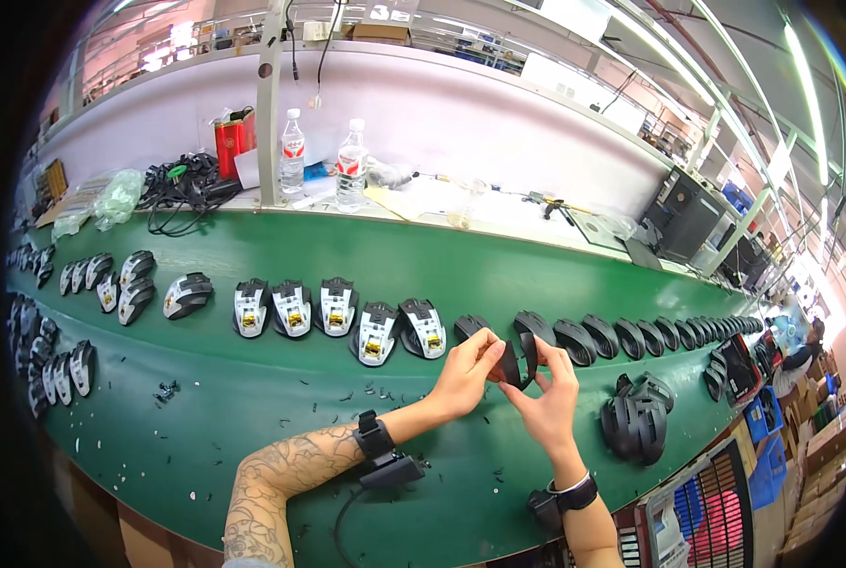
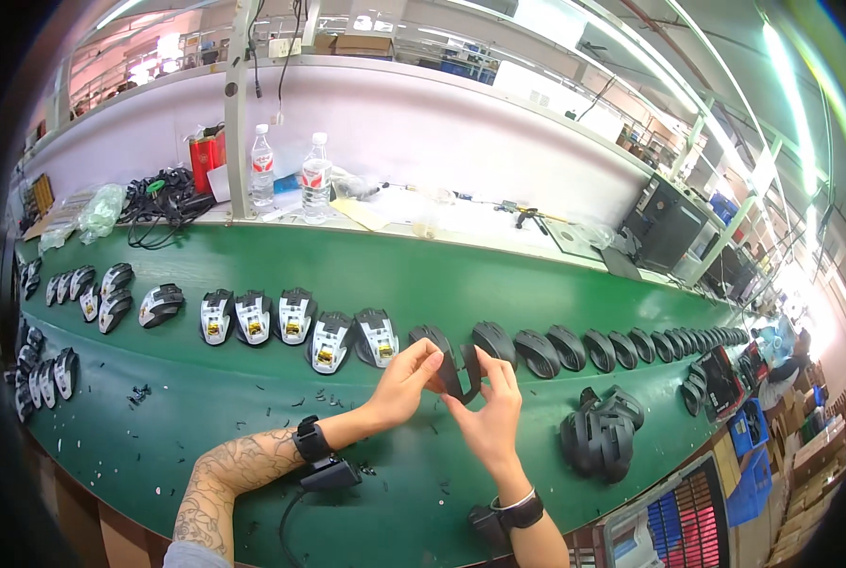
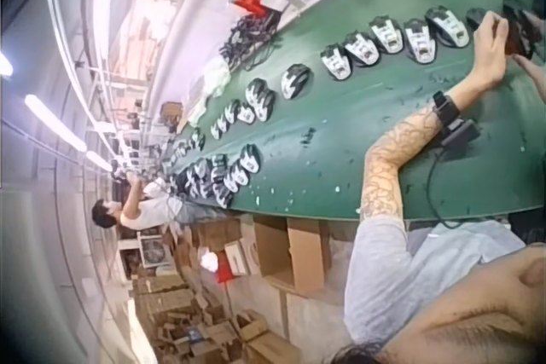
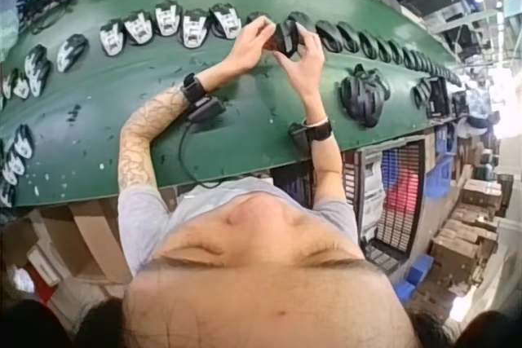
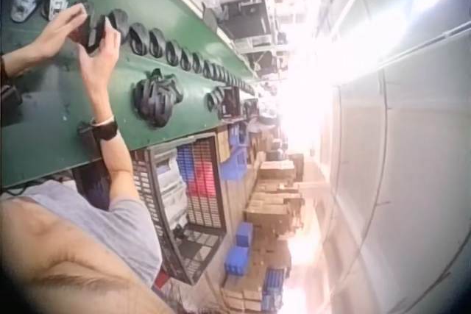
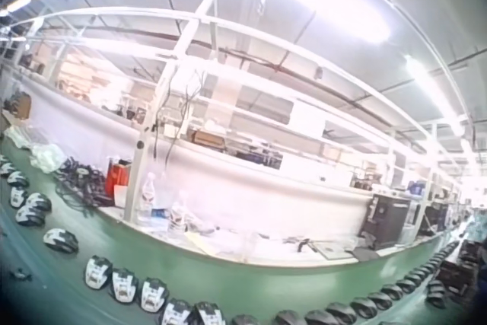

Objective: The person repeatedly picks up a black computer mouse shell and a white internal chassis from a green workbench, aligns them, and snaps the shell onto the chassis. The person then places the assembled mouse into a row of completed units. This process is repeated for multiple mice throughout the clip.

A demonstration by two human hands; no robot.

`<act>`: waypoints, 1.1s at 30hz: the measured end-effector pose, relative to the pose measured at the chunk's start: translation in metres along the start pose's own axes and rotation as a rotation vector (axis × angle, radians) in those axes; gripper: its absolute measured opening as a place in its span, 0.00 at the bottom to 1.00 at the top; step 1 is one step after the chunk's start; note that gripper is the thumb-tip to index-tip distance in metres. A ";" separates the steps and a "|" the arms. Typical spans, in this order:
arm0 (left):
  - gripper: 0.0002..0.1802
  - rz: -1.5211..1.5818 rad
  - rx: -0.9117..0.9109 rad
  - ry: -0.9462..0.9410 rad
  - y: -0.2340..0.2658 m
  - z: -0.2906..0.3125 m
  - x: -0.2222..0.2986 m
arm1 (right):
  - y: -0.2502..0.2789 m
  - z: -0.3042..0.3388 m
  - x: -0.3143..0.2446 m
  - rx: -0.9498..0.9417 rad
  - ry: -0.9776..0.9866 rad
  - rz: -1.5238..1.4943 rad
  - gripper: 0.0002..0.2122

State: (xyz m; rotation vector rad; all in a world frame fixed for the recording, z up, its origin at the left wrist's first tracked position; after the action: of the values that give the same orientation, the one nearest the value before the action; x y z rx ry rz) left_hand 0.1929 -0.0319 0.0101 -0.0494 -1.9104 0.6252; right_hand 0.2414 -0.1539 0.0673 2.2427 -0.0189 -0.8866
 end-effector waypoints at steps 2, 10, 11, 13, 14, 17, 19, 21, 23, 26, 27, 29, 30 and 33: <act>0.14 0.055 0.007 0.063 0.003 -0.002 -0.007 | -0.004 0.003 0.006 0.006 0.019 -0.090 0.31; 0.13 -0.298 -0.257 0.087 0.025 -0.020 -0.001 | -0.017 0.013 0.019 -0.067 0.007 -0.161 0.28; 0.14 -0.334 -0.240 0.104 0.028 -0.019 -0.005 | -0.024 0.015 0.023 -0.100 0.016 -0.211 0.29; 0.16 -0.403 -0.204 0.140 0.029 -0.015 -0.010 | -0.022 0.016 0.022 -0.066 0.002 -0.172 0.30; 0.18 -0.499 -0.199 0.088 0.030 -0.017 -0.004 | -0.021 0.015 0.022 -0.050 -0.007 -0.151 0.30; 0.27 -0.927 -0.098 -0.149 0.045 -0.026 0.024 | -0.014 0.017 0.016 0.047 -0.002 -0.121 0.32; 0.34 -1.417 0.115 -0.205 0.067 -0.030 0.038 | -0.012 0.017 0.008 0.037 0.087 0.007 0.30; 0.40 -1.713 0.239 -0.152 0.094 -0.033 0.035 | -0.015 0.022 0.008 0.055 0.146 0.068 0.28; 0.44 -1.772 0.256 0.084 0.120 -0.033 0.027 | -0.018 0.024 0.003 0.063 0.149 0.060 0.23; 0.48 -1.637 0.050 0.165 0.121 -0.042 0.022 | -0.023 0.026 0.004 0.078 0.179 0.057 0.22; 0.48 -1.625 0.028 0.138 0.120 -0.041 0.021 | -0.024 0.027 0.004 0.067 0.180 0.055 0.21; 0.49 -1.600 -0.012 0.077 0.114 -0.041 0.020 | -0.024 0.028 0.002 0.049 0.189 0.053 0.19; 0.48 -1.559 0.017 0.036 0.111 -0.040 0.022 | -0.025 0.028 0.003 0.059 0.188 0.030 0.20; 0.41 -1.276 0.067 0.027 0.086 -0.036 0.033 | -0.023 0.029 0.010 0.078 0.145 0.019 0.21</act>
State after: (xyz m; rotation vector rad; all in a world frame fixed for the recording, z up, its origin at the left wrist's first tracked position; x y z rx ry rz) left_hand 0.1893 0.0672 0.0102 1.1014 -1.4886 -0.1943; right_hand 0.2265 -0.1576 0.0324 2.3708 -0.0086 -0.7225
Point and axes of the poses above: each hand's wrist, its own z-axis away from the middle knuckle, its own y-axis out of the back of the hand, x = y × z, the point moved 6 cm from there along -z, towards the middle knuckle, and after that the axes turned 12 degrees about z, right-handed, at the moved point
